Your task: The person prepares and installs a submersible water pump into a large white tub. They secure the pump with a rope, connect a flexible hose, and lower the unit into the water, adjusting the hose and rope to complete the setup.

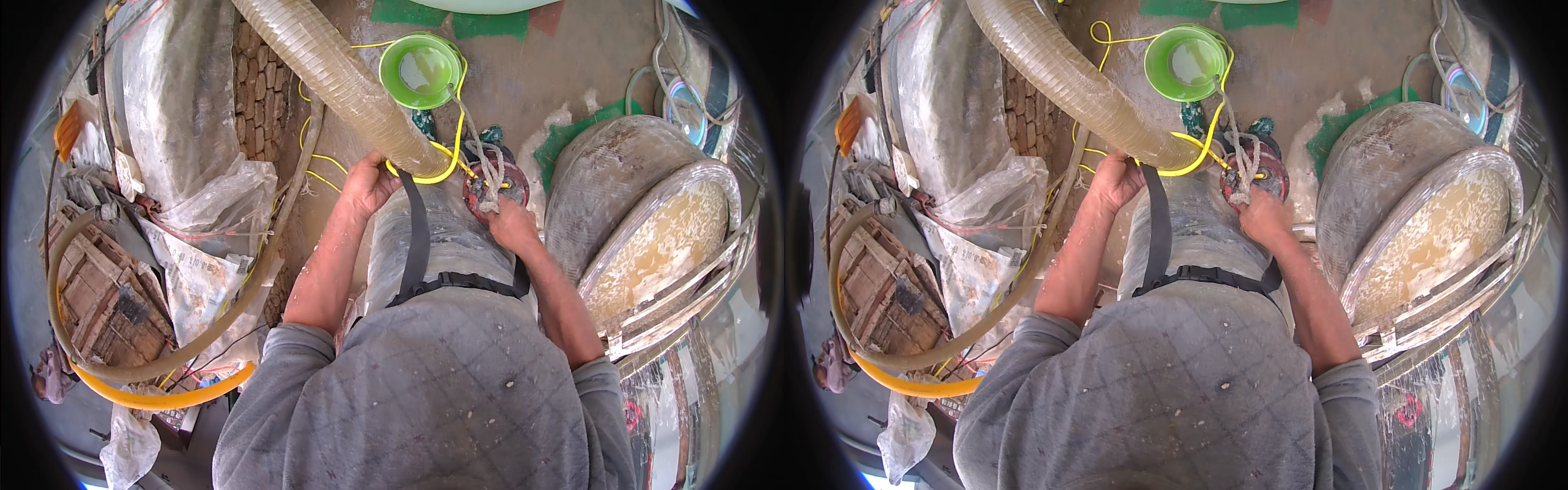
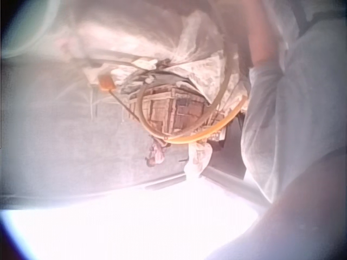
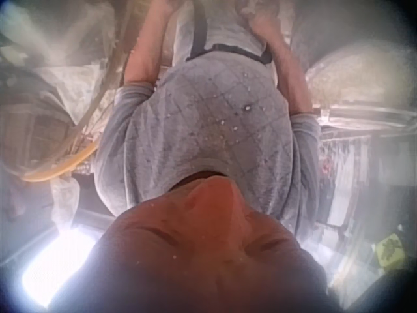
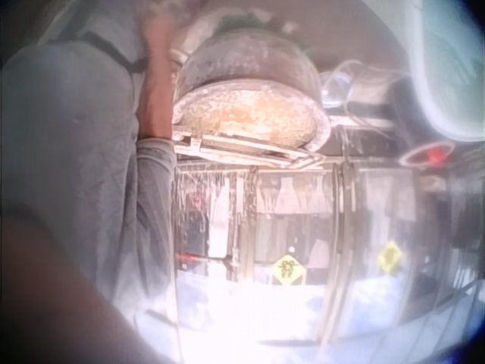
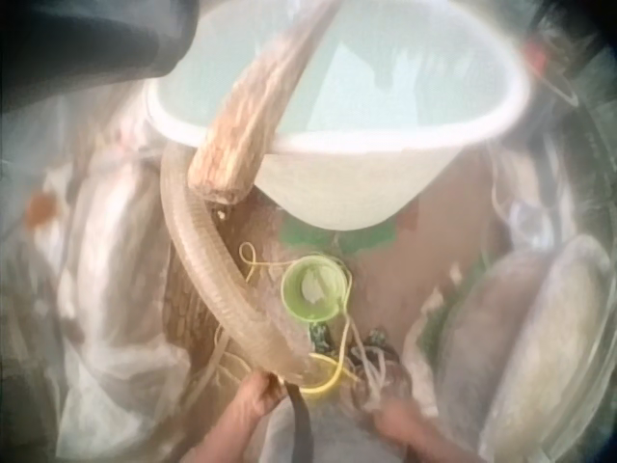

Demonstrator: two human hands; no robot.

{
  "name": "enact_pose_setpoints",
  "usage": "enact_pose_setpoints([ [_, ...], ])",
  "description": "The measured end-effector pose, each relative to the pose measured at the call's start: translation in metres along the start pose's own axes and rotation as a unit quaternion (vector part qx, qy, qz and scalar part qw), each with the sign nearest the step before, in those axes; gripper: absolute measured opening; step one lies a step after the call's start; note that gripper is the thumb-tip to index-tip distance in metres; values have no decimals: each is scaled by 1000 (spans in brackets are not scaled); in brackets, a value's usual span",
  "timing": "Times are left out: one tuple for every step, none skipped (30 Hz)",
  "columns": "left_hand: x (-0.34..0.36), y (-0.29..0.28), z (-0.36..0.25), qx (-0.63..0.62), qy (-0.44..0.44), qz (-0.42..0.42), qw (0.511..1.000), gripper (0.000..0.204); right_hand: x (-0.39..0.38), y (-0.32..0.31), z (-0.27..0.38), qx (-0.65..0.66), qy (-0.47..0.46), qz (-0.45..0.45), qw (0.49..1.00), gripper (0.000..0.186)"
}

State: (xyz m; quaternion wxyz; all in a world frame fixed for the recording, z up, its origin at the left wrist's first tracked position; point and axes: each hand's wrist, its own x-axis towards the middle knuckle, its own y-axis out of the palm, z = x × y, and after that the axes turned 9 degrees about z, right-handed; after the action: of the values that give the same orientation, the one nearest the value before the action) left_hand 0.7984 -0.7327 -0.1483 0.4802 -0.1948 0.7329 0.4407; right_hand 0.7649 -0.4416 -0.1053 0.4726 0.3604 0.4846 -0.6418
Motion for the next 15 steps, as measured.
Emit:
enact_pose_setpoints([
  [-3, -3, 2, 28, 10, 8, 1000, 28, 2, 0, -1, -11, 0, -2, 1000, 39],
  [-6, -4, 4, 101, 8, 31, 994, 32, 3, 0, -1, -11, 3, -3, 1000, 39],
  [-9, -5, 5, 172, 5, 55, 984, 36, 4, 1, -1, -11, 5, -4, 1000, 38],
  [-13, -5, 6, 237, -6, 79, 968, 41, 5, 2, -1, -12, 8, -4, 1000, 38],
  [-15, -4, 7, 379, -23, 73, 922, 46, 6, 2, 0, -4, 15, -2, 1000, 39],
  [-18, -2, 8, 507, -49, 65, 858, 51, 6, 2, 0, 4, 22, 1, 1000, 39],
  [-20, 0, 11, 625, -73, 57, 776, 56, 6, 3, 1, 9, 31, 5, 999, 40],
  [-23, 3, 17, 694, 12, 57, 718, 59, 6, 2, 2, 13, 29, 4, 999, 39],
  [-25, 7, 25, 752, 97, 57, 649, 63, 5, 2, 2, 14, 29, 5, 999, 39],
  [-26, 9, 31, 800, 171, 64, 571, 66, 5, 2, 2, 16, 29, 3, 999, 39],
  [-26, 10, 36, 792, 193, 54, 576, 67, 5, 2, 2, 15, 30, 6, 999, 39],
  [-26, 11, 41, 790, 195, 48, 579, 66, 4, 2, 2, 15, 30, 6, 999, 39],
  [-26, 11, 47, 788, 197, 42, 581, 65, 5, 3, 1, 14, 28, 4, 999, 38],
  [-26, 10, 51, 784, 200, 37, 587, 64, 5, 4, 0, 13, 28, 4, 1000, 38],
  [-24, 8, 54, 785, 215, 34, 580, 60, 6, 5, 0, 11, 25, 0, 1000, 38],
])
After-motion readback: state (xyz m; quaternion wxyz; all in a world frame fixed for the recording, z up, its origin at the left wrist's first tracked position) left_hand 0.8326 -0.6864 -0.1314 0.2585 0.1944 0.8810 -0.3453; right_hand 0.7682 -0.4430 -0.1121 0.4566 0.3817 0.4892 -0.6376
